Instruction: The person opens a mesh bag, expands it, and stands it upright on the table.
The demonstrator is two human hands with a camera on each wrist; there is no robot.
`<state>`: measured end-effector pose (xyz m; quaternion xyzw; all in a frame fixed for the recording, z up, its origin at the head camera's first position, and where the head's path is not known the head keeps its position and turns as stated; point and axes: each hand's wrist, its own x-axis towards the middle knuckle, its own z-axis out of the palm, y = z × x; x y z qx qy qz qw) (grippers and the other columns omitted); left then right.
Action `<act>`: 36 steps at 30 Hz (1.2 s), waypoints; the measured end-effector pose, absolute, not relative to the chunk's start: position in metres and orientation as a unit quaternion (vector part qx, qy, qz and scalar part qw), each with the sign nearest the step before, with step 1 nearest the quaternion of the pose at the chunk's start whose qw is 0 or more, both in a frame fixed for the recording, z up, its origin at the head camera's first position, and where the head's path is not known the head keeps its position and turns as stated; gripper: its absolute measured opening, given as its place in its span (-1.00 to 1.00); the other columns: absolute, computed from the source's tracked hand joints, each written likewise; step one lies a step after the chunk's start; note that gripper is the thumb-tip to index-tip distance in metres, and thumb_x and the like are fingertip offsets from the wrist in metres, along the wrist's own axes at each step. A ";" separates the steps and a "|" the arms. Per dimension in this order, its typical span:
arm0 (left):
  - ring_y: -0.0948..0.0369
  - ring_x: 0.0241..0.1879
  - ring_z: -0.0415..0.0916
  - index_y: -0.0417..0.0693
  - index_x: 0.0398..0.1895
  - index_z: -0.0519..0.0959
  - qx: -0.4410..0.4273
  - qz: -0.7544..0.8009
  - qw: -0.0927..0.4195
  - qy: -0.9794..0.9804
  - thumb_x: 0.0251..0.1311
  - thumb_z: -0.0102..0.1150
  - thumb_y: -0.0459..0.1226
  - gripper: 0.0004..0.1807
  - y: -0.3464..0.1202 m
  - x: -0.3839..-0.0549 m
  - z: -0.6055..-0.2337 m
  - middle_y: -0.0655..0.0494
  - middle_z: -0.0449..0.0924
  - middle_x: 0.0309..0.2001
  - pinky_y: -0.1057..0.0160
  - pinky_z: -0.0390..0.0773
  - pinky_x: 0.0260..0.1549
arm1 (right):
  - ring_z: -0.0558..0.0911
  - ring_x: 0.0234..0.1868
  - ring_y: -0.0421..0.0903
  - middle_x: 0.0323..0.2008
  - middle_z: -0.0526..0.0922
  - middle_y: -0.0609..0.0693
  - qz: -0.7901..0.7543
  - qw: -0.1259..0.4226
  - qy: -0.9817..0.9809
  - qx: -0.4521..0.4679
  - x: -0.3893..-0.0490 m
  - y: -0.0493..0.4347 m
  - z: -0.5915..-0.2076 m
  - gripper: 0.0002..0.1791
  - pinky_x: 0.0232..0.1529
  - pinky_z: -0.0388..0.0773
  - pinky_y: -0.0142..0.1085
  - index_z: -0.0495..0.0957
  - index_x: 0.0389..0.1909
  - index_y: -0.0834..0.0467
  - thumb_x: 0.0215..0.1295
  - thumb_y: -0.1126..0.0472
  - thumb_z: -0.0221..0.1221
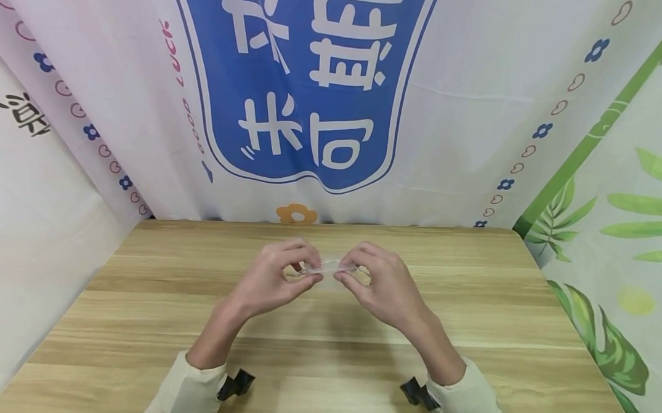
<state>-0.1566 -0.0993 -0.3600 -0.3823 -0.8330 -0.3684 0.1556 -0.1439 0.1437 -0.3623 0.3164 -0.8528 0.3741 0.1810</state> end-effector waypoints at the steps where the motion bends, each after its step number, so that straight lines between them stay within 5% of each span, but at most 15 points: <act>1: 0.27 -0.25 0.66 -0.06 -0.32 0.71 -0.380 -0.364 0.157 -0.836 0.22 0.53 -0.41 -0.86 -0.100 -0.157 -0.360 0.11 0.75 -0.21 0.38 0.71 -0.30 | 0.74 -0.14 -0.23 -0.23 0.74 -0.19 0.374 0.183 -0.853 0.316 -0.144 0.144 -0.362 -0.83 -0.08 0.73 -0.24 0.70 -0.30 -0.01 0.28 0.27 0.51; 15: 0.15 -0.25 0.70 -0.03 -0.36 0.68 -0.340 -0.355 0.145 -0.859 0.15 0.62 -0.31 -0.79 -0.110 -0.160 -0.356 0.13 0.72 -0.25 0.31 0.74 -0.29 | 0.67 -0.26 -0.26 -0.30 0.71 -0.22 0.350 0.196 -0.865 0.301 -0.148 0.150 -0.361 -0.75 -0.26 0.61 -0.33 0.67 -0.37 -0.05 0.16 0.14 0.61; 23: 0.19 -0.19 0.69 -0.05 -0.20 0.74 -0.367 -0.362 0.154 -0.843 0.19 0.57 -0.37 -0.82 -0.105 -0.159 -0.356 0.10 0.75 -0.15 0.30 0.78 -0.26 | 0.71 -0.19 -0.27 -0.27 0.72 -0.24 0.365 0.189 -0.857 0.311 -0.147 0.150 -0.361 -0.82 -0.13 0.71 -0.24 0.71 -0.35 -0.07 0.24 0.19 0.56; 36: 0.24 -0.25 0.66 -0.04 -0.39 0.68 -0.355 -0.354 0.159 -0.850 0.12 0.63 -0.34 -0.78 -0.107 -0.157 -0.358 0.11 0.72 -0.18 0.20 0.79 -0.29 | 0.73 -0.22 -0.21 -0.27 0.73 -0.19 0.348 0.225 -0.854 0.314 -0.148 0.151 -0.362 -0.77 -0.25 0.65 -0.35 0.69 -0.39 -0.03 0.14 0.19 0.61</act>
